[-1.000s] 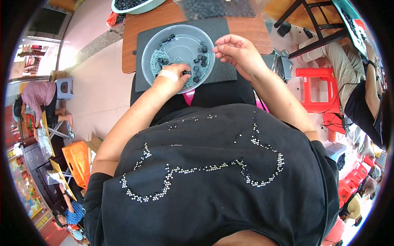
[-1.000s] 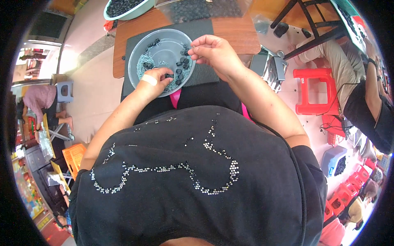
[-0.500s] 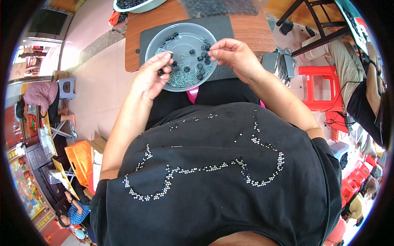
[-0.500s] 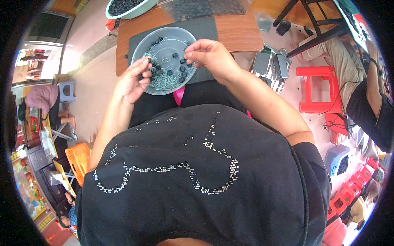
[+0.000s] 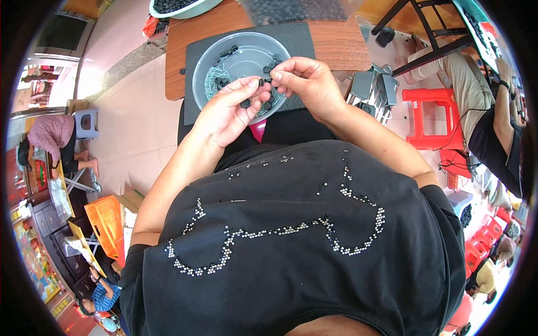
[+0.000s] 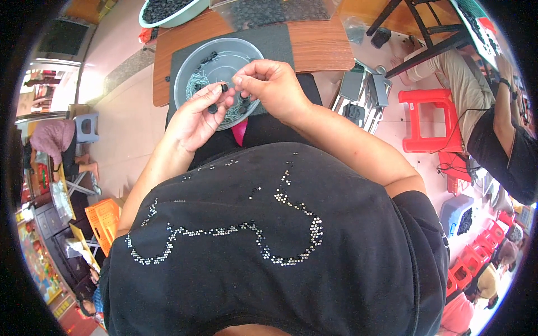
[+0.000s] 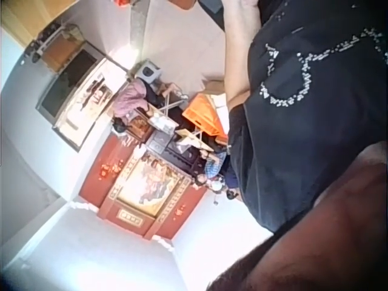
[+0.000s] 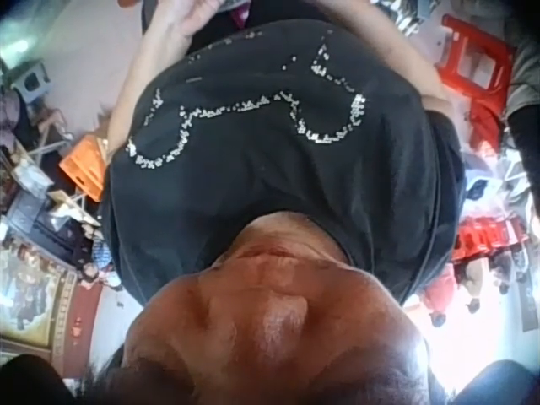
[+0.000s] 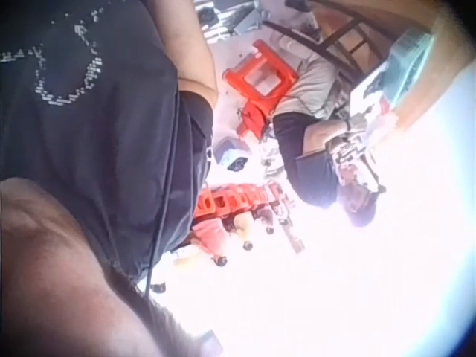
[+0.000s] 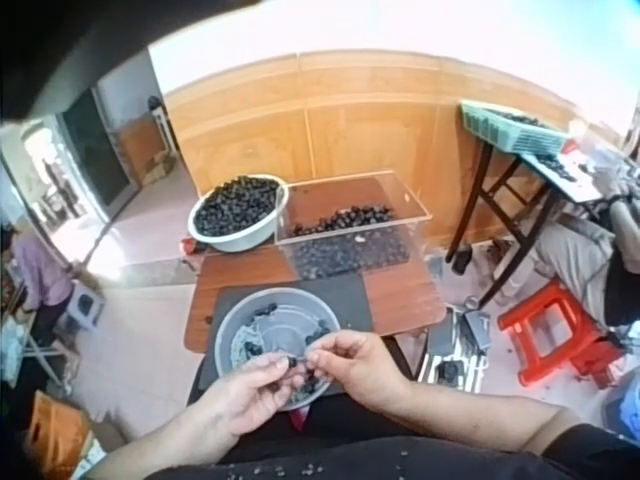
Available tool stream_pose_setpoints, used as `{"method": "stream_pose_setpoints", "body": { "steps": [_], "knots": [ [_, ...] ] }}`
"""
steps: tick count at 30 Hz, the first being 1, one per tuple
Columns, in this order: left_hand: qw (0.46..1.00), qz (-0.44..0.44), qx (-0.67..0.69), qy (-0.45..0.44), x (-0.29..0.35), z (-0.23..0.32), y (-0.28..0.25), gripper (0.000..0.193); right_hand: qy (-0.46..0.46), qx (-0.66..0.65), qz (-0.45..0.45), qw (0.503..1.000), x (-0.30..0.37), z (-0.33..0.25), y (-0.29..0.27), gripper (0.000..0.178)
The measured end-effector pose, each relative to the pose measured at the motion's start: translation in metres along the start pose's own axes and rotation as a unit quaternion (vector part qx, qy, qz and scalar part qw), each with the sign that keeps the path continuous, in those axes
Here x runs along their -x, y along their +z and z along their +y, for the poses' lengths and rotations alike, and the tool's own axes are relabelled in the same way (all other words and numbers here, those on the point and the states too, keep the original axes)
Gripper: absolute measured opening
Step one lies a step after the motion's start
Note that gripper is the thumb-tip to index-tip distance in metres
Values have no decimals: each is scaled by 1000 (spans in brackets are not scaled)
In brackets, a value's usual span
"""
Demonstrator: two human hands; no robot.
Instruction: The person assembles small plastic parts by hand, inserting metal pins into them.
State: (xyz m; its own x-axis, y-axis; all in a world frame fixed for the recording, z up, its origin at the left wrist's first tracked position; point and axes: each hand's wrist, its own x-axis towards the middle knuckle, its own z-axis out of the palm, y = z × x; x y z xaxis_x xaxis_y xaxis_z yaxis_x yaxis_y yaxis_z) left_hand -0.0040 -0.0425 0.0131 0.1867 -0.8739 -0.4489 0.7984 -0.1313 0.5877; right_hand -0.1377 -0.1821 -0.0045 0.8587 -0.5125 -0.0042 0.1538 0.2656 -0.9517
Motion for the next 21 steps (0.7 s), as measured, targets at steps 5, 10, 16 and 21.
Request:
{"method": "stream_pose_setpoints", "body": {
  "steps": [5, 10, 16, 21],
  "knots": [
    [999, 13, -12, 34, -3, -3, -5, 12, -29, 13, -11, 999, 0, 1, 1, 10],
    [994, 62, -69, 57, 1, -3, 5, 13, -34, 30, -6, 999, -2, 3, -1, 11],
    [988, 78, -107, 79, 6, -4, 14, 18, -50, 53, -27, 997, 1, 6, 0, 12],
    [990, 71, -102, 71, 5, -2, 18, 18, -52, 99, -16, 994, 1, 5, 2, 12]
  ]
}}
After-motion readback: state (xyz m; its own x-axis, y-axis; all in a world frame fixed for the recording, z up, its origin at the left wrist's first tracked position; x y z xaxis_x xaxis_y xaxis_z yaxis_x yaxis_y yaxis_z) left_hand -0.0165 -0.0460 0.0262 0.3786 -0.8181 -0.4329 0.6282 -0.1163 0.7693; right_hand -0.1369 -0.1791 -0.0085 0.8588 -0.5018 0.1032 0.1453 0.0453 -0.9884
